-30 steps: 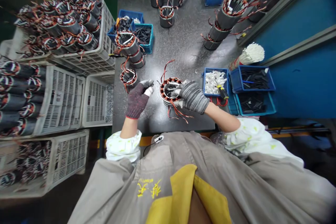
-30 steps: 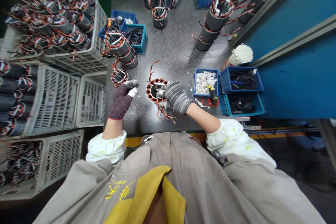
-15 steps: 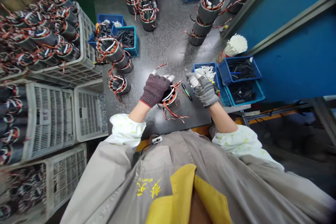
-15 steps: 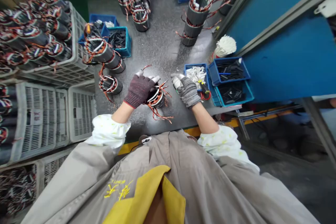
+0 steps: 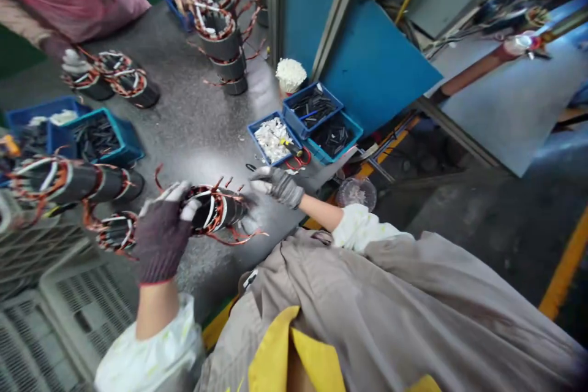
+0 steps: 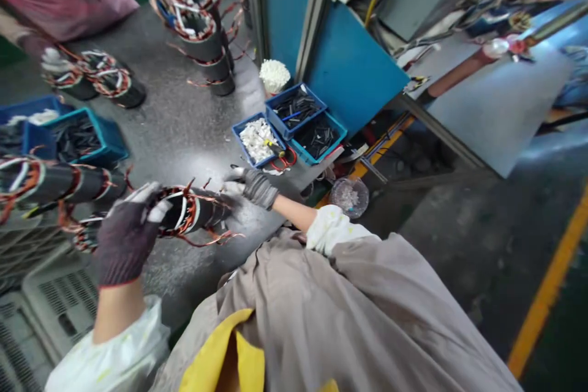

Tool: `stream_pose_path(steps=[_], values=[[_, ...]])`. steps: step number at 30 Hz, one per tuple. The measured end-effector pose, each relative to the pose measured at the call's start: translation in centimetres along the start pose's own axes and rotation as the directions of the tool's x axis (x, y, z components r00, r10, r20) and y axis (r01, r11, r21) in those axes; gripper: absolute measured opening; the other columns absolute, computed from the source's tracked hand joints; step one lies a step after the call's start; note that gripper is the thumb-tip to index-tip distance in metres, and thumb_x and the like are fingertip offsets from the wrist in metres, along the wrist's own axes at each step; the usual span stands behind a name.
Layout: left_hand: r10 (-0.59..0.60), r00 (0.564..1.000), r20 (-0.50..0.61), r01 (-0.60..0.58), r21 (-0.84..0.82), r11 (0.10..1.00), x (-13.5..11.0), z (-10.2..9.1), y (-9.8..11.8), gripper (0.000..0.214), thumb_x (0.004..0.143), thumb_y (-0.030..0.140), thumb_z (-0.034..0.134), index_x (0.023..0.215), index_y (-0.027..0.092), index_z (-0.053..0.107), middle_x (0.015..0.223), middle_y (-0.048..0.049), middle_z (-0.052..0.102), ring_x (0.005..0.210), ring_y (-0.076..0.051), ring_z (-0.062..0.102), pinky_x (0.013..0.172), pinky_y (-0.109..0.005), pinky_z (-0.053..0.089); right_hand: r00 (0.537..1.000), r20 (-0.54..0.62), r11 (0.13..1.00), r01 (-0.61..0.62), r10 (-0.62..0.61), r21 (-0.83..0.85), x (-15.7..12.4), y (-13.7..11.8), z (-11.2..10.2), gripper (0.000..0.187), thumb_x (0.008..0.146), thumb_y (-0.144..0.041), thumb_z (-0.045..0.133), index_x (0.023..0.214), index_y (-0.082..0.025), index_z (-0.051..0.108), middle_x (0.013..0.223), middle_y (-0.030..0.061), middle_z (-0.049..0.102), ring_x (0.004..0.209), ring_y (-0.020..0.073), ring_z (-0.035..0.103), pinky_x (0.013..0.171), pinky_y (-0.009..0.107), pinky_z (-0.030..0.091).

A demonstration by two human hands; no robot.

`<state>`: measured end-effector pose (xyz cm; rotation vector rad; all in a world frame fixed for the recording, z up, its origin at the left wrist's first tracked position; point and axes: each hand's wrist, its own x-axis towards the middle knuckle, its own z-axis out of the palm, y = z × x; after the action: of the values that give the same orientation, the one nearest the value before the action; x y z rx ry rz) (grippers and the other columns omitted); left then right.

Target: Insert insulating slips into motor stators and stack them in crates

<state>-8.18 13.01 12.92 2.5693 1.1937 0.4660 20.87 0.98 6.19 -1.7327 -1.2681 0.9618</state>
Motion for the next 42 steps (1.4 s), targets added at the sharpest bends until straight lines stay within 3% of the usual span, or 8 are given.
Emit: stream_pose_path(steps=[4, 8, 17, 23, 27, 30, 36, 42], values=[[-0.165, 0.973, -0.161, 0.149, -0.103, 0.983, -1.4, 1.2, 2.6, 0.053, 0.110, 0.055, 0.059, 0.133, 0.017, 0.087, 0.146, -0.0224, 0.082, 0.147, -0.044, 0.073, 0.131, -0.066, 0.054, 0.913, -0.249, 0.810, -0.403, 0.323, -0.426, -1.4, 6.2, -12.6, 0.030, 0.113, -0.026, 0.064, 0.125, -0.014, 0.089, 0.130, 0.0185, 0.087, 0.125, 0.0328, 0.082, 0.111, 0.038, 0.063], [-0.254, 0.941, -0.223, 0.241, -0.085, 0.967, -1.3, 2.6, 4.5, 0.044, 0.108, 0.055, 0.064, 0.120, 0.021, 0.088, 0.138, -0.0195, 0.084, 0.146, -0.045, 0.072, 0.133, -0.070, 0.051, 0.756, -0.411, 0.343, -0.616, 0.510, -0.709, 0.5, 10.9, -21.1, 0.043, 0.118, -0.031, 0.053, 0.139, -0.012, 0.085, 0.143, 0.0241, 0.081, 0.132, 0.0367, 0.078, 0.112, 0.045, 0.061], [-0.268, 0.938, -0.220, 0.243, -0.134, 0.961, -1.5, 2.2, 3.9, 0.035, 0.105, 0.048, 0.066, 0.117, 0.023, 0.088, 0.133, -0.0180, 0.084, 0.142, -0.043, 0.074, 0.132, -0.067, 0.052, 0.884, -0.090, 0.402, -0.297, 0.460, -0.866, 4.6, 14.1, -20.9, 0.032, 0.102, -0.015, 0.063, 0.122, -0.004, 0.085, 0.141, 0.0337, 0.078, 0.142, 0.0451, 0.067, 0.118, 0.057, 0.052], [-0.290, 0.917, -0.274, 0.254, -0.157, 0.954, -1.8, 3.1, 4.4, 0.036, 0.106, 0.047, 0.067, 0.123, 0.022, 0.087, 0.139, -0.0198, 0.082, 0.146, -0.041, 0.070, 0.133, -0.066, 0.049, 0.897, -0.178, 0.515, -0.384, 0.404, -0.766, 2.6, 13.3, -22.5, 0.032, 0.105, -0.019, 0.064, 0.127, -0.004, 0.083, 0.136, 0.0317, 0.081, 0.129, 0.0405, 0.077, 0.114, 0.052, 0.057], [-0.272, 0.935, -0.230, 0.238, -0.165, 0.957, -2.2, 3.1, 4.5, 0.032, 0.105, 0.040, 0.066, 0.125, 0.022, 0.085, 0.140, -0.0155, 0.082, 0.143, -0.034, 0.073, 0.131, -0.056, 0.052, 0.926, -0.204, 0.735, -0.376, 0.317, -0.564, 0.6, 10.6, -20.2, 0.034, 0.116, -0.032, 0.056, 0.123, -0.016, 0.086, 0.130, 0.0261, 0.084, 0.114, 0.0310, 0.084, 0.099, 0.047, 0.064], [-0.265, 0.953, -0.144, 0.238, -0.181, 0.954, -2.4, 3.0, 3.5, 0.031, 0.099, 0.033, 0.075, 0.127, 0.022, 0.084, 0.148, -0.0143, 0.079, 0.148, -0.033, 0.070, 0.131, -0.054, 0.053, 0.970, -0.196, 0.972, -0.175, 0.143, -0.156, 0.3, 7.8, -14.9, 0.024, 0.109, -0.037, 0.067, 0.106, -0.022, 0.086, 0.114, 0.0206, 0.087, 0.102, 0.0314, 0.085, 0.096, 0.051, 0.067], [-0.287, 0.943, -0.166, 0.238, -0.263, 0.935, -2.6, 2.9, 2.6, 0.018, 0.097, 0.030, 0.078, 0.112, 0.022, 0.082, 0.142, -0.0140, 0.081, 0.145, -0.033, 0.072, 0.130, -0.056, 0.054, 0.992, 0.024, 0.991, 0.119, -0.121, 0.066, 2.6, 0.2, -2.5, 0.028, 0.102, -0.052, 0.079, 0.109, -0.027, 0.089, 0.101, 0.0064, 0.089, 0.098, 0.0288, 0.084, 0.096, 0.046, 0.071], [-0.310, 0.933, -0.184, 0.255, -0.272, 0.928, -2.2, 3.7, 2.3, 0.013, 0.096, 0.029, 0.078, 0.107, 0.022, 0.079, 0.139, -0.0123, 0.082, 0.143, -0.033, 0.071, 0.129, -0.056, 0.053, 0.962, 0.098, 0.960, 0.239, -0.254, 0.143, 4.5, -2.7, -0.6, 0.020, 0.103, -0.036, 0.078, 0.114, -0.023, 0.090, 0.120, 0.0081, 0.089, 0.114, 0.0270, 0.082, 0.110, 0.044, 0.066]])
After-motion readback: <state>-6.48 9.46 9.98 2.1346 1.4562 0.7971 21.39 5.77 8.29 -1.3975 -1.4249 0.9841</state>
